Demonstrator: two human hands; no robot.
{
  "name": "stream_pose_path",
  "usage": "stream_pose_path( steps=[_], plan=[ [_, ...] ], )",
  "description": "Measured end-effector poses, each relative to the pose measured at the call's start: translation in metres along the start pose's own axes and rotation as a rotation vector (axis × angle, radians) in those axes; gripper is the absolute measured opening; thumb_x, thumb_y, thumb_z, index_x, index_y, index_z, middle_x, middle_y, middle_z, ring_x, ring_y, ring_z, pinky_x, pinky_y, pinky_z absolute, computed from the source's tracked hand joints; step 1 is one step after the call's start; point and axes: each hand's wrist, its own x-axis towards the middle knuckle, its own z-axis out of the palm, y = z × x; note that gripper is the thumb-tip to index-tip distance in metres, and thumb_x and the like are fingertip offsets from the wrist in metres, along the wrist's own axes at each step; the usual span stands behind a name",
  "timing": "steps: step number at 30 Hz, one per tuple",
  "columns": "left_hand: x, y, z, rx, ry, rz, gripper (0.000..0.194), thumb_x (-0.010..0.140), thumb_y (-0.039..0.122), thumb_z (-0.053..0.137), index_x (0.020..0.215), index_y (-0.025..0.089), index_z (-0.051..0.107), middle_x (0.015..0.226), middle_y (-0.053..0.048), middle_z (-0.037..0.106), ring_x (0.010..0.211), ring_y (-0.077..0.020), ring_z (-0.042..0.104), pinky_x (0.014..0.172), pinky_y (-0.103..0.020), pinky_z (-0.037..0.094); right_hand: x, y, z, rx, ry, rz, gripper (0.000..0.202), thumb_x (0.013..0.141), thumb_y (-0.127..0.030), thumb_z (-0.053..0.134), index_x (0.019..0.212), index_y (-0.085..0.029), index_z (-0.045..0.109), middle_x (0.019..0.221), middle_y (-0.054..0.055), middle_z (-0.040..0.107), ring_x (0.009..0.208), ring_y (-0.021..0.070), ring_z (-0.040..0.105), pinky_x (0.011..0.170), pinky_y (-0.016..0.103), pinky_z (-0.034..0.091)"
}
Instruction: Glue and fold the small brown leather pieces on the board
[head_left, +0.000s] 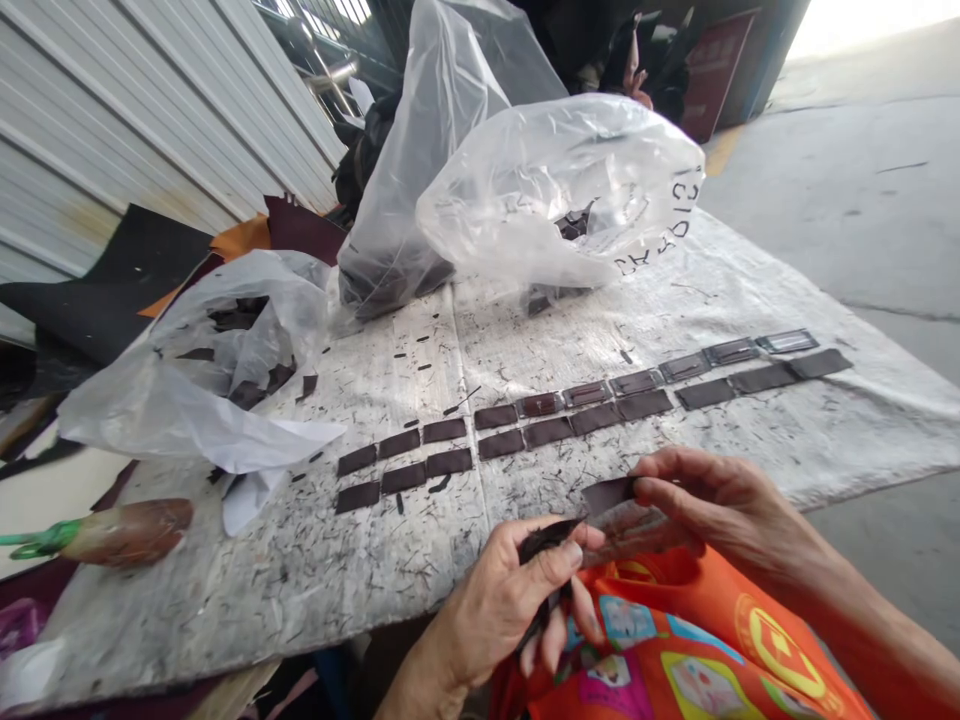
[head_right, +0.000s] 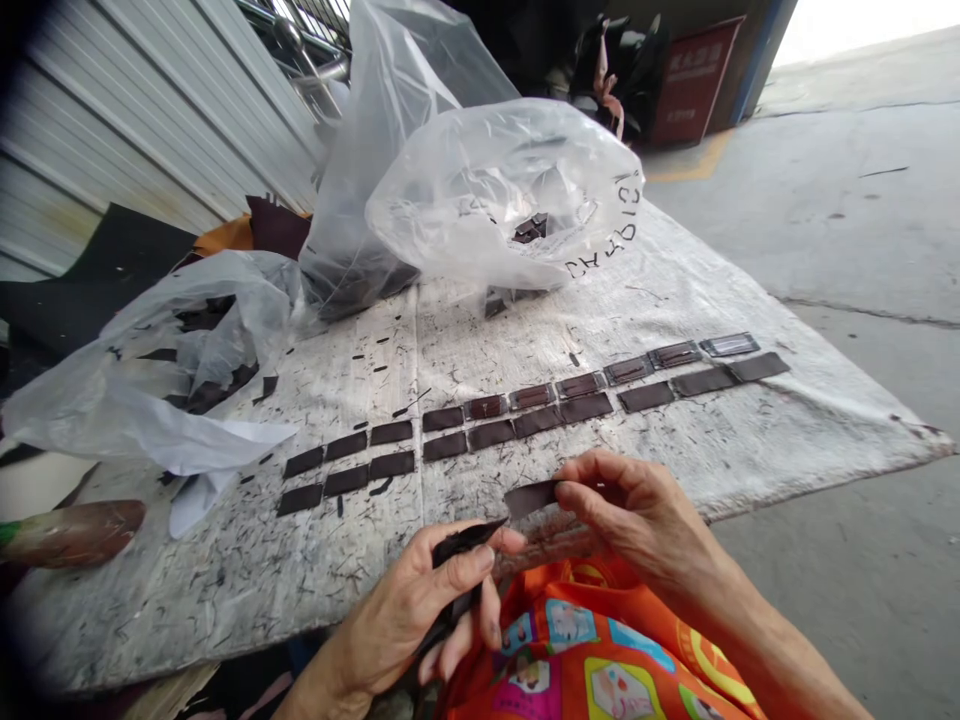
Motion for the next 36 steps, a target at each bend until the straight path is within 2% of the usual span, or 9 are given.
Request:
stream_pose_path(
  steps=[4, 8, 11, 14, 17, 20, 23, 29, 36],
  plan=[
    [-0.013, 0.006, -0.009, 0.208, 0.140, 0.009, 0.040, 0.089, 0.053, 0.056, 0.104, 0.017, 0.064, 0.058, 0.003, 0.059, 0.037, -0.0043, 0.040, 0.034, -0.015, 0.027, 0.007, 0.002, -0.002, 0.003, 0.001, 0.019, 0.041, 0.068, -0.059, 0.074, 0.078, -0.020, 0.063, 0.056, -0.004, 0.058, 0.042, 0.0068, 0.045, 0.037, 0.018, 0.034],
    [-0.022, 0.015, -0.014, 0.607, 0.222, 0.260, 0.025, 0.093, 0.038, 0.053, 0.094, 0.019, 0.069, 0.063, 0.000, 0.061, 0.053, -0.0099, 0.053, 0.052, -0.021, 0.041, 0.013, 0.000, 0.001, -0.069, 0.060, 0.036, 0.039, 0.070, -0.058, 0.072, 0.079, -0.020, 0.064, 0.055, -0.004, 0.055, 0.043, 0.0079, 0.046, 0.039, 0.019, 0.037],
    [-0.020, 0.019, -0.018, 0.940, 0.190, 0.490, 0.024, 0.091, 0.020, 0.052, 0.106, 0.019, 0.071, 0.083, -0.008, 0.072, 0.074, -0.0194, 0.067, 0.068, -0.028, 0.048, 0.021, -0.008, 0.006, -0.149, 0.138, -0.032, 0.039, 0.071, -0.058, 0.070, 0.083, -0.021, 0.068, 0.050, -0.005, 0.049, 0.038, 0.0077, 0.041, 0.034, 0.020, 0.034],
    [-0.010, 0.018, -0.023, 1.202, 0.237, 0.662, 0.037, 0.091, 0.017, 0.050, 0.126, 0.015, 0.064, 0.080, -0.013, 0.072, 0.070, -0.0239, 0.067, 0.062, -0.032, 0.047, 0.032, -0.020, 0.016, -0.208, 0.197, -0.109, 0.036, 0.072, -0.056, 0.070, 0.084, -0.022, 0.069, 0.047, -0.005, 0.049, 0.038, 0.0096, 0.044, 0.034, 0.021, 0.037],
    [0.004, 0.019, -0.028, 1.378, 0.341, 0.845, 0.058, 0.089, 0.017, 0.052, 0.146, 0.014, 0.041, 0.074, -0.013, 0.070, 0.063, -0.0261, 0.063, 0.054, -0.034, 0.042, 0.043, -0.027, 0.027, -0.284, 0.248, -0.159, 0.032, 0.075, -0.053, 0.068, 0.086, -0.024, 0.070, 0.049, -0.004, 0.054, 0.039, 0.0109, 0.047, 0.035, 0.022, 0.039],
    [0.015, 0.027, -0.031, 1.461, 0.366, 0.814, 0.067, 0.088, 0.010, 0.045, 0.152, 0.011, 0.024, 0.075, -0.014, 0.070, 0.061, -0.0270, 0.061, 0.050, -0.034, 0.040, 0.052, -0.028, 0.036, -0.362, 0.270, -0.228, 0.026, 0.077, -0.050, 0.066, 0.087, -0.026, 0.070, 0.048, -0.004, 0.055, 0.037, 0.0107, 0.046, 0.033, 0.022, 0.037],
    [0.021, 0.033, -0.033, 1.476, 0.330, 0.713, 0.068, 0.087, 0.007, 0.040, 0.152, 0.010, 0.021, 0.075, -0.014, 0.070, 0.062, -0.0267, 0.062, 0.049, -0.035, 0.040, 0.059, -0.027, 0.041, -0.433, 0.268, -0.274, 0.022, 0.079, -0.047, 0.065, 0.085, -0.027, 0.070, 0.048, -0.004, 0.056, 0.036, 0.0107, 0.046, 0.033, 0.021, 0.037],
    [0.025, 0.023, -0.043, 1.400, 0.359, 0.680, 0.079, 0.086, 0.014, 0.046, 0.155, 0.018, 0.008, 0.078, -0.011, 0.067, 0.063, -0.0250, 0.060, 0.050, -0.032, 0.041, 0.064, -0.028, 0.045, -0.504, 0.274, -0.282, 0.021, 0.078, -0.048, 0.065, 0.082, -0.028, 0.070, 0.048, -0.004, 0.059, 0.035, 0.0115, 0.049, 0.031, 0.020, 0.038],
    [0.031, 0.025, -0.044, 1.506, 0.471, 0.754, 0.075, 0.084, 0.006, 0.049, 0.153, 0.011, 0.020, 0.069, -0.004, 0.066, 0.053, -0.0201, 0.058, 0.042, -0.031, 0.037, 0.065, -0.030, 0.049, -0.586, 0.313, -0.305, 0.018, 0.078, -0.045, 0.065, 0.081, -0.028, 0.070, 0.049, -0.006, 0.061, 0.033, 0.0104, 0.050, 0.031, 0.017, 0.040]
  ],
)
